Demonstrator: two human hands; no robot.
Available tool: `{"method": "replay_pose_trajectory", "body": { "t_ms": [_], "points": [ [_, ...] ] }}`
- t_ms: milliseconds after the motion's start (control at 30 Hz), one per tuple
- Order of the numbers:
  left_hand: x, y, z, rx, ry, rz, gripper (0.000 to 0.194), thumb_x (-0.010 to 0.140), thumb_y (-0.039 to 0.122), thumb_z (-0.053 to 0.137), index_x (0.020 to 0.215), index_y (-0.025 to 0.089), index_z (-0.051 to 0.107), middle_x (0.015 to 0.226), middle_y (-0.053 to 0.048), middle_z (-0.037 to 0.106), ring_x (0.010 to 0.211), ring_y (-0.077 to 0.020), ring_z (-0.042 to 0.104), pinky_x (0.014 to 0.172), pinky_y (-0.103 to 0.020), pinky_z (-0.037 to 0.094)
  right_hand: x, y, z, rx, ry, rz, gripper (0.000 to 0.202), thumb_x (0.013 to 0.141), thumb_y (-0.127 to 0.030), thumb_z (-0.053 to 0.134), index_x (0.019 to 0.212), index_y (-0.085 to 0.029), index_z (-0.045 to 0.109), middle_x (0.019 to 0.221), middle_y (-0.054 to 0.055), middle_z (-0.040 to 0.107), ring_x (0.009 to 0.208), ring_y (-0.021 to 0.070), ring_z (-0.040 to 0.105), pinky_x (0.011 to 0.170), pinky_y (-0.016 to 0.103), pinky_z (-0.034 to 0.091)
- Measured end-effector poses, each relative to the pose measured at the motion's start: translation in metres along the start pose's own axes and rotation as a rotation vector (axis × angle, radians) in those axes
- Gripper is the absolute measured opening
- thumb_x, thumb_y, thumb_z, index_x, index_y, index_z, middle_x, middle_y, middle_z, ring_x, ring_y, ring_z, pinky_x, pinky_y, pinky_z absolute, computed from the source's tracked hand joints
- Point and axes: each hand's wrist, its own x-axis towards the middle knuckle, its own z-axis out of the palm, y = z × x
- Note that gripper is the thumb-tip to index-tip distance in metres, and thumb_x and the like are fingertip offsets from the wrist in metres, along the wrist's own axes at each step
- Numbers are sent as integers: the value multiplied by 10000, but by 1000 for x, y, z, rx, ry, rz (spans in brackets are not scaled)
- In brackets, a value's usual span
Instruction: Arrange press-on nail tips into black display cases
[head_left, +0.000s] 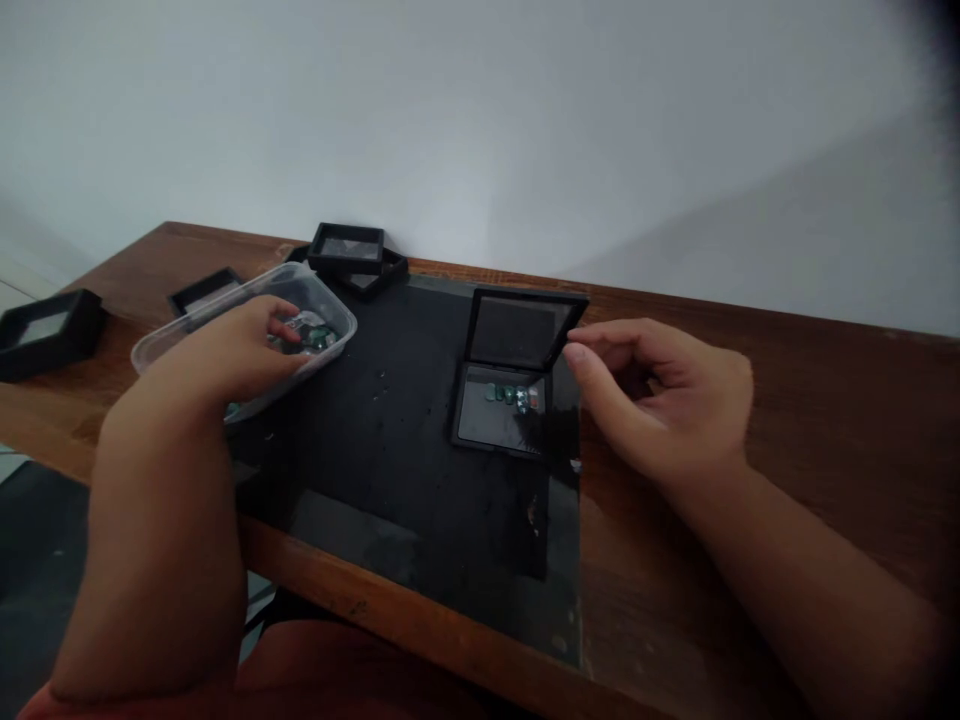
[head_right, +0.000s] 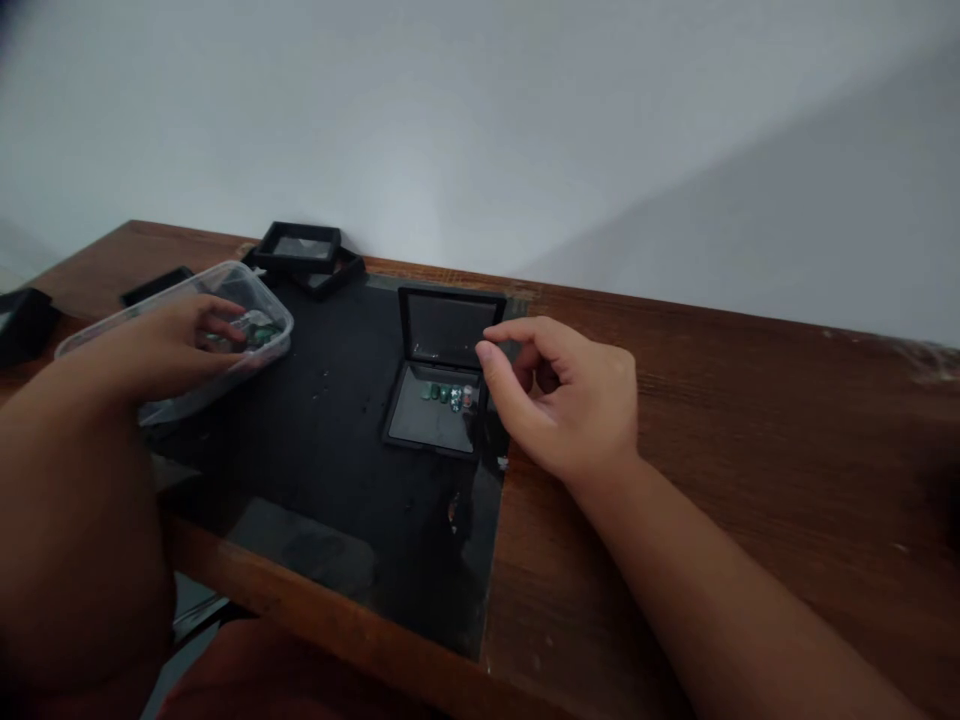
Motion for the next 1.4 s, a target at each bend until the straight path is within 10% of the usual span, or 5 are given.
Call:
{"method": "replay_pose_trajectory", "body": {
  "t_ms": [400,933,1200,1400],
  "points": [
    [-9,16,-5,69,13,117,150,822,312,739,870,172,761,732,6,724,694,-179,647,633,-285,466,2,-4,-1,9,-65,-72,150,939,-318,721,840,-227,786,537,-51,627,423,92,493,462,276,372],
    [-33,50,15,-129,471,323,246,960,394,691,1082,201,784,843,19,726,693,-128,568,683,-278,462,2,3,3,43,-63,-12,163,924,-312,719,811,-213,784,542,-58,611,443,84,487,483,264,377],
    [-60,86,64,-156,225,864,104,976,277,698,955,271,799,910,35,814,801,-156,708,747,-293,517,-1,-4,0,218,-340,-194,204,915,-388,779,929,-185,790,621,-45,670,478,77,508,527,248,413],
    [-64,85,66,-118,159,939,147,989,326,682,918,250,786,918,14,827,855,-198,753,767,-331,534,-5,-15,3,183,-407,-286,389,900,-524,823,1098,-191,784,707,-50,727,531,69,586,561,217,428]
  ]
}}
